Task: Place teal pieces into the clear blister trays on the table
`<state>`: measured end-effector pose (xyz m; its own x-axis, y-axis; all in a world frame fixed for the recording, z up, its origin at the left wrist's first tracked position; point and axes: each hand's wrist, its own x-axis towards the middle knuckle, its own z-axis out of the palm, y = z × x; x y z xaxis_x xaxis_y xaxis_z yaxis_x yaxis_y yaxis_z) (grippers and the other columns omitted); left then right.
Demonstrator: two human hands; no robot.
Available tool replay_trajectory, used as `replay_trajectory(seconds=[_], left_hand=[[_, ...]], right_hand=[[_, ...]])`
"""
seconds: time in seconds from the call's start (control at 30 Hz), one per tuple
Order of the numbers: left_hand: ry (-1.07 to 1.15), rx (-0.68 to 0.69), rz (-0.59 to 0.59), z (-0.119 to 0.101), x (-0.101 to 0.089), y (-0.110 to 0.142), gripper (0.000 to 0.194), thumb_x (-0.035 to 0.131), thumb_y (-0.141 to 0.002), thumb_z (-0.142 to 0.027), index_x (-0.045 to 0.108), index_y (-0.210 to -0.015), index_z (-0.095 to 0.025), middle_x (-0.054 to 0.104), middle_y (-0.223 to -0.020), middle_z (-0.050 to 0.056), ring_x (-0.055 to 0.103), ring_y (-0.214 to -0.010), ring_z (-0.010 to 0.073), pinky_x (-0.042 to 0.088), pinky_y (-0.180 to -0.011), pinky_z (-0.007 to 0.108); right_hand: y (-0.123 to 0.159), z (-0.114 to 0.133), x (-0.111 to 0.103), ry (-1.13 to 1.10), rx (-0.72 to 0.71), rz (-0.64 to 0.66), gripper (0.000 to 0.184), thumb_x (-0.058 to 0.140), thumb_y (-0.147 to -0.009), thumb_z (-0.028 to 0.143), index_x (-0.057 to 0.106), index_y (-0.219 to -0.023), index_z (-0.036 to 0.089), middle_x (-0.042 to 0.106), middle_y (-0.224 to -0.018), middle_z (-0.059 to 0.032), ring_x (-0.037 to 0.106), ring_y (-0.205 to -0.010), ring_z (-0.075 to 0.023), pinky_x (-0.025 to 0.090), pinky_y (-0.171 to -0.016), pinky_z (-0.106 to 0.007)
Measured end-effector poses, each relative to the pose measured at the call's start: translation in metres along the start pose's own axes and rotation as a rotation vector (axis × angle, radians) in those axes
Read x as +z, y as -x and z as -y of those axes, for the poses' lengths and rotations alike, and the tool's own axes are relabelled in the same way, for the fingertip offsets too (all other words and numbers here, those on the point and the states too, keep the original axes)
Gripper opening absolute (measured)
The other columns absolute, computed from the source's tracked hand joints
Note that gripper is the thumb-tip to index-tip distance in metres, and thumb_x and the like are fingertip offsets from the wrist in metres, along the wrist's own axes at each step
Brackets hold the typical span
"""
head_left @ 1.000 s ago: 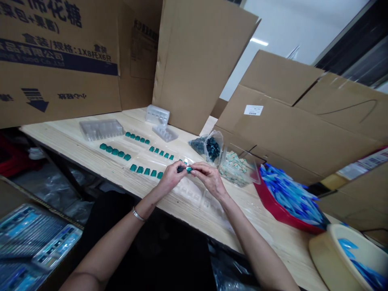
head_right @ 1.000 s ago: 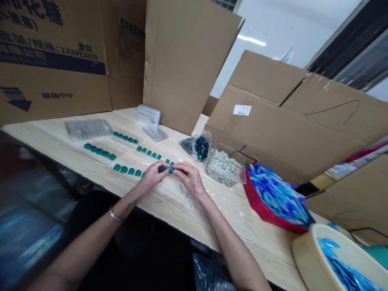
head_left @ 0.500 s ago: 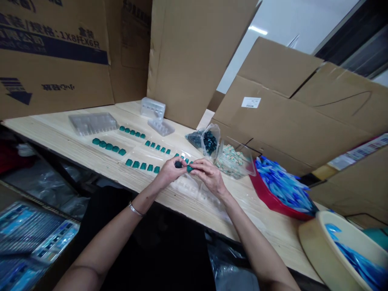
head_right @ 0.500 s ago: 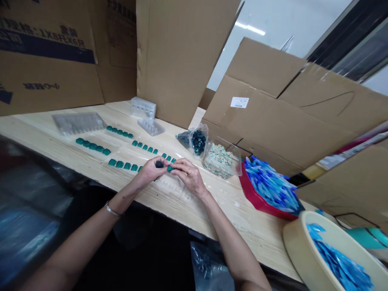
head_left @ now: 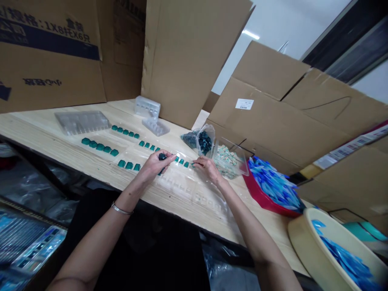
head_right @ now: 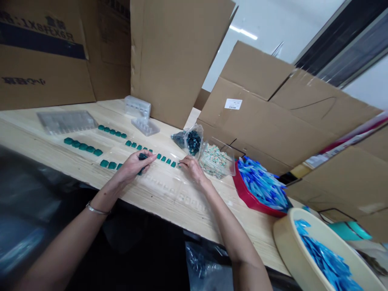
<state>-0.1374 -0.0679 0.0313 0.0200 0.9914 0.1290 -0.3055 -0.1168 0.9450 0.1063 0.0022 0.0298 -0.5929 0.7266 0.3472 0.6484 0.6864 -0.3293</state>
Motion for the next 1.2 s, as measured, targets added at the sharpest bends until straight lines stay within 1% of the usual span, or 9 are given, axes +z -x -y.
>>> replay_trajectory(seconds=[0.13, 0.27, 0.47, 0.53, 0.63, 0.73, 0.87, 1.07, 1.2], left_hand=[[0.046, -0.021, 0.029, 0.002, 0.001, 0.001, 0.028, 0.068, -0.07, -0.039, 0.053, -0.073, -0.015, 0.043, -0.05, -0.007, 0.037, -0.038, 0.0029, 0.025, -0.036, 0.016], [0.187, -0.086, 0.086, 0.0, 0.003, 0.001, 0.028, 0.066, -0.072, -0.039, 0.051, -0.07, -0.015, 0.047, -0.059, -0.004, 0.038, -0.038, 0.0018, 0.026, -0.035, 0.016], [0.631, -0.276, 0.113, 0.003, 0.008, -0.001, 0.025, 0.064, -0.076, -0.036, 0.054, -0.079, -0.013, 0.048, -0.065, -0.003, 0.036, -0.041, 0.0002, 0.026, -0.035, 0.013], [0.753, -0.354, 0.122, 0.007, 0.009, -0.002, 0.025, 0.062, -0.078, -0.037, 0.055, -0.079, -0.013, 0.048, -0.065, -0.003, 0.036, -0.041, 0.0008, 0.027, -0.035, 0.013], [0.833, -0.412, 0.135, 0.011, 0.008, -0.003, 0.026, 0.059, -0.079, -0.038, 0.055, -0.079, -0.012, 0.049, -0.065, -0.002, 0.036, -0.041, 0.0015, 0.028, -0.034, 0.013], [0.833, -0.405, 0.138, 0.012, 0.007, -0.004, 0.024, 0.059, -0.08, -0.036, 0.055, -0.079, -0.012, 0.05, -0.065, -0.002, 0.037, -0.04, 0.0014, 0.028, -0.034, 0.013], [0.761, -0.392, 0.111, 0.013, 0.011, -0.003, 0.023, 0.059, -0.08, -0.035, 0.056, -0.078, -0.012, 0.05, -0.064, -0.002, 0.037, -0.04, 0.0014, 0.026, -0.033, 0.013], [0.536, -0.387, 0.137, 0.023, 0.02, 0.002, 0.023, 0.061, -0.078, -0.034, 0.059, -0.08, -0.011, 0.061, -0.079, 0.007, 0.038, -0.04, 0.0004, 0.027, -0.034, 0.013], [0.477, -0.424, 0.105, 0.031, 0.022, 0.0, 0.025, 0.062, -0.078, -0.034, 0.062, -0.081, -0.009, 0.061, -0.082, 0.009, 0.038, -0.041, 0.0002, 0.028, -0.034, 0.014]], right_hand=[[-0.003, -0.003, 0.011, 0.111, 0.029, 0.099, 0.025, 0.051, -0.087, 0.032, 0.069, -0.095, 0.018, 0.062, -0.087, -0.0074, 0.058, -0.08, -0.0157, 0.043, -0.071, -0.024], [-0.004, 0.001, 0.017, 0.184, 0.05, 0.144, 0.025, 0.049, -0.088, 0.032, 0.069, -0.092, 0.019, 0.06, -0.087, -0.0064, 0.057, -0.08, -0.015, 0.041, -0.071, -0.023], [-0.002, 0.012, 0.024, 0.246, 0.044, 0.144, 0.028, 0.045, -0.09, 0.032, 0.068, -0.086, 0.015, 0.057, -0.085, -0.0074, 0.055, -0.081, -0.0152, 0.041, -0.073, -0.025], [0.0, 0.014, 0.021, 0.197, 0.032, 0.13, 0.027, 0.048, -0.088, 0.033, 0.066, -0.093, 0.014, 0.058, -0.086, -0.0079, 0.055, -0.08, -0.0158, 0.042, -0.073, -0.026], [0.005, 0.011, 0.01, 0.093, 0.01, 0.055, 0.03, 0.05, -0.087, 0.034, 0.062, -0.107, 0.014, 0.059, -0.094, -0.009, 0.056, -0.082, -0.0161, 0.043, -0.074, -0.027], [0.005, 0.009, 0.004, 0.1, 0.048, 0.04, 0.03, 0.05, -0.086, 0.035, 0.063, -0.103, 0.014, 0.061, -0.092, -0.0085, 0.057, -0.079, -0.0159, 0.043, -0.071, -0.026], [0.0, 0.015, 0.01, 0.216, 0.193, 0.093, 0.033, 0.055, -0.082, 0.041, 0.067, -0.091, 0.012, 0.065, -0.079, -0.0079, 0.058, -0.072, -0.0163, 0.04, -0.065, -0.025], [-0.007, 0.025, 0.022, 0.27, 0.333, 0.11, 0.02, 0.055, -0.079, 0.027, 0.07, -0.08, 0.013, 0.068, -0.076, -0.0086, 0.059, -0.07, -0.0169, 0.039, -0.062, -0.024], [-0.008, 0.024, 0.027, 0.287, 0.336, 0.091, 0.02, 0.052, -0.076, 0.02, 0.07, -0.081, 0.014, 0.068, -0.078, -0.0082, 0.06, -0.073, -0.0181, 0.04, -0.065, -0.024]])
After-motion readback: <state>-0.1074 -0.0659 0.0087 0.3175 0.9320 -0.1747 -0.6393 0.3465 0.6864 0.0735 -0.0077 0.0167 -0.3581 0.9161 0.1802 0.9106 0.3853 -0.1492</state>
